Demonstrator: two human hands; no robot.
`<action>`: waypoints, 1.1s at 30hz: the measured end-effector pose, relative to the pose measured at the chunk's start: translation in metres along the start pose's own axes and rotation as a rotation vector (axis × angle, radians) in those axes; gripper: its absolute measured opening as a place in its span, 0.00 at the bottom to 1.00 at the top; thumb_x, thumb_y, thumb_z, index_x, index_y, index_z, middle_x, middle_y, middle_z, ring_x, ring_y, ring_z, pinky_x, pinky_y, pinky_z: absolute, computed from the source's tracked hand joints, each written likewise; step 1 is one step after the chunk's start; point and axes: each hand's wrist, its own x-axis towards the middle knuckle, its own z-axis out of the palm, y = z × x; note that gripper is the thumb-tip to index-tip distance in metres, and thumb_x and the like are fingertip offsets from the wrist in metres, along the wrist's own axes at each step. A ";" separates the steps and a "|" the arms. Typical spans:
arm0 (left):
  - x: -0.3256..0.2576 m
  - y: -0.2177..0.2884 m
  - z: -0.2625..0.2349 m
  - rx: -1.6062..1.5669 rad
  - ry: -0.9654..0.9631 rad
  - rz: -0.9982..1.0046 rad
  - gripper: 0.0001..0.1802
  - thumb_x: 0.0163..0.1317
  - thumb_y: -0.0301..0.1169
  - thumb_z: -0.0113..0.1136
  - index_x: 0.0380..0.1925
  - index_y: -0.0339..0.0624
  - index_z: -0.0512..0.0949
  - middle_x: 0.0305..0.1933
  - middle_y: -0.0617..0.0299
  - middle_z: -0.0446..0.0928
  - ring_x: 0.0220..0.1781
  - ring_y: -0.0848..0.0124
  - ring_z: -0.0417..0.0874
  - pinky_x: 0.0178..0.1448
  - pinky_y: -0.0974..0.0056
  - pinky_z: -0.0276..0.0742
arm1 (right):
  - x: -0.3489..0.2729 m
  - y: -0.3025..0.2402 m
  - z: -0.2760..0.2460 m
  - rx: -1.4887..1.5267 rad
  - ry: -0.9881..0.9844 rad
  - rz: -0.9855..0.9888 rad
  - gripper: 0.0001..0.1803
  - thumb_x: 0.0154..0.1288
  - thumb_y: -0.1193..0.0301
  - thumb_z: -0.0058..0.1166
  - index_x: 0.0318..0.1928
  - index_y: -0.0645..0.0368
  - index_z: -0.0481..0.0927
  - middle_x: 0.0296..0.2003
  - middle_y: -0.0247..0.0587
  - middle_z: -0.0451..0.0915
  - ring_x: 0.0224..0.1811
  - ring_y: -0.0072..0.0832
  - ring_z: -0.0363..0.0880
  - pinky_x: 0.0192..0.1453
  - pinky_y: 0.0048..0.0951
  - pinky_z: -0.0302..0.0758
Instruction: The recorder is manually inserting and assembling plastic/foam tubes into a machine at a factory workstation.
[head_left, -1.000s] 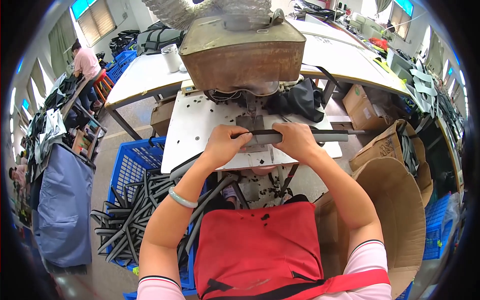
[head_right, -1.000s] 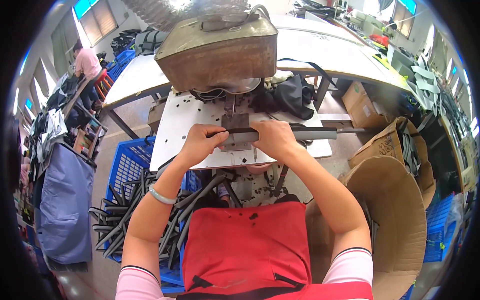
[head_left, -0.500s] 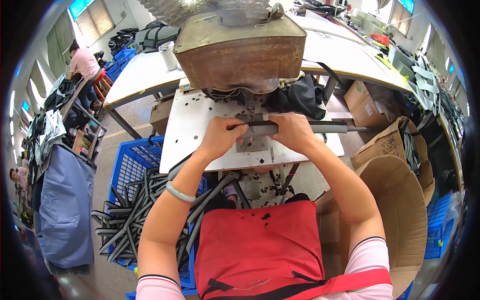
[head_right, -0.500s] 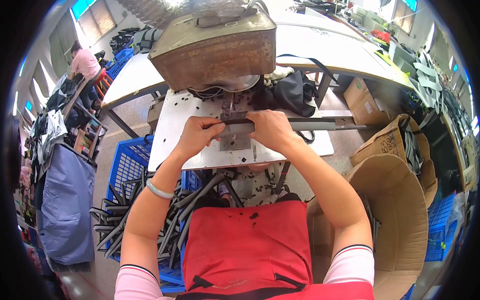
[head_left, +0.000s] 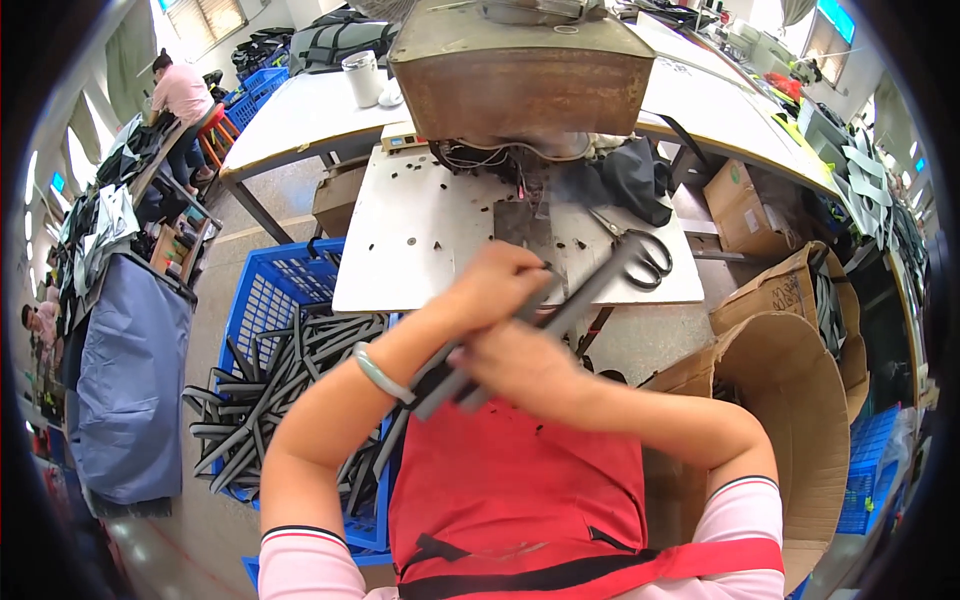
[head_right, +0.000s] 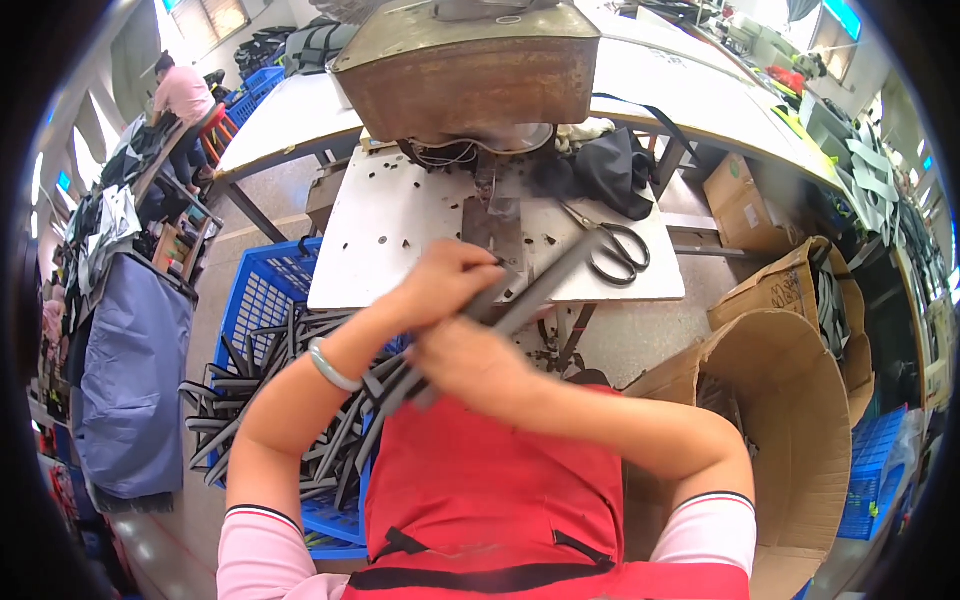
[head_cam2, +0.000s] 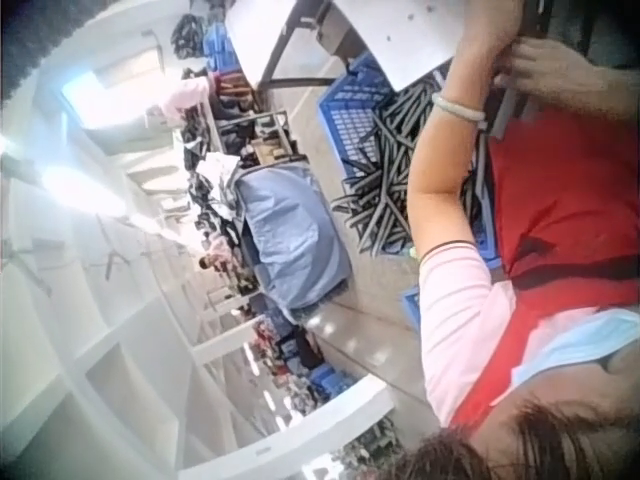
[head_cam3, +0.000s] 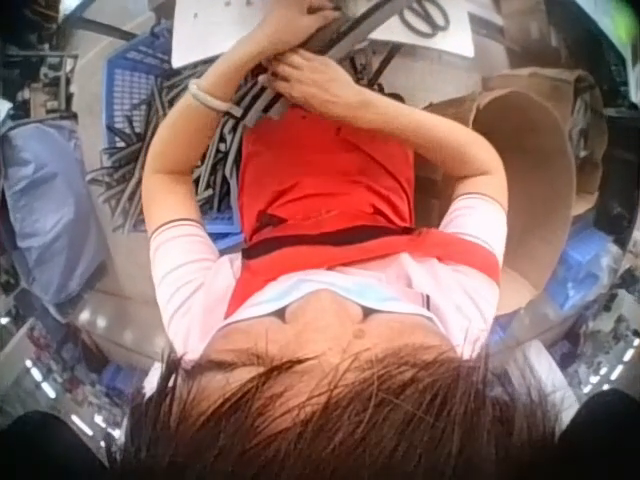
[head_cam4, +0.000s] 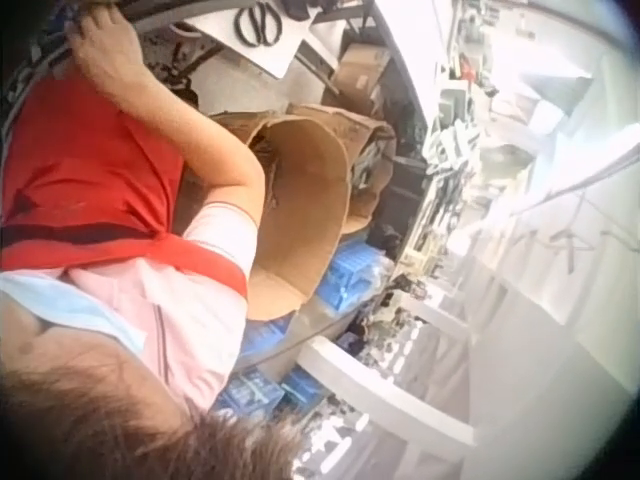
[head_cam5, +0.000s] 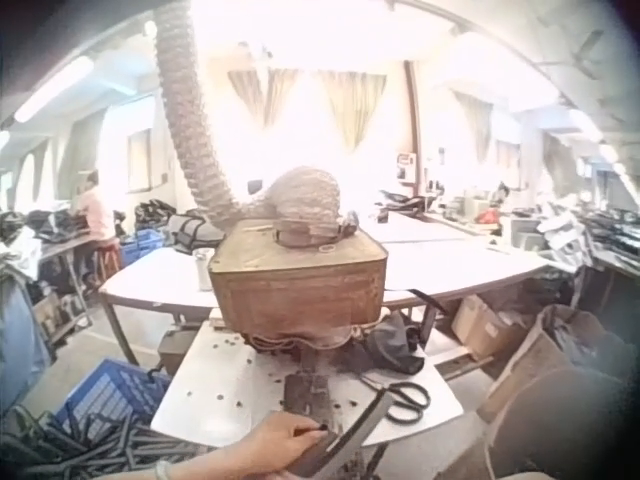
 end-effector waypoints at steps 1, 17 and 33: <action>0.001 0.004 0.017 -0.092 -0.009 0.090 0.15 0.59 0.36 0.60 0.29 0.31 0.79 0.27 0.40 0.75 0.25 0.51 0.75 0.34 0.55 0.71 | 0.001 -0.018 0.032 -0.098 0.140 -0.143 0.15 0.55 0.70 0.54 0.44 0.59 0.81 0.46 0.44 0.79 0.49 0.33 0.79 0.46 0.35 0.78; -0.069 -0.017 -0.024 -0.426 -0.275 -0.329 0.18 0.71 0.40 0.56 0.38 0.33 0.83 0.24 0.67 0.77 0.26 0.80 0.75 0.31 0.69 0.74 | -0.040 0.079 -0.103 0.241 -0.208 0.701 0.25 0.54 0.55 0.69 0.40 0.63 0.79 0.33 0.52 0.82 0.37 0.48 0.81 0.42 0.39 0.76; -0.015 -0.003 -0.035 -0.288 -0.025 -0.227 0.15 0.61 0.35 0.66 0.36 0.31 0.84 0.28 0.64 0.80 0.30 0.78 0.75 0.36 0.70 0.72 | -0.029 0.113 -0.079 0.141 -0.089 0.407 0.27 0.55 0.53 0.67 0.43 0.62 0.76 0.35 0.52 0.79 0.41 0.50 0.78 0.45 0.43 0.73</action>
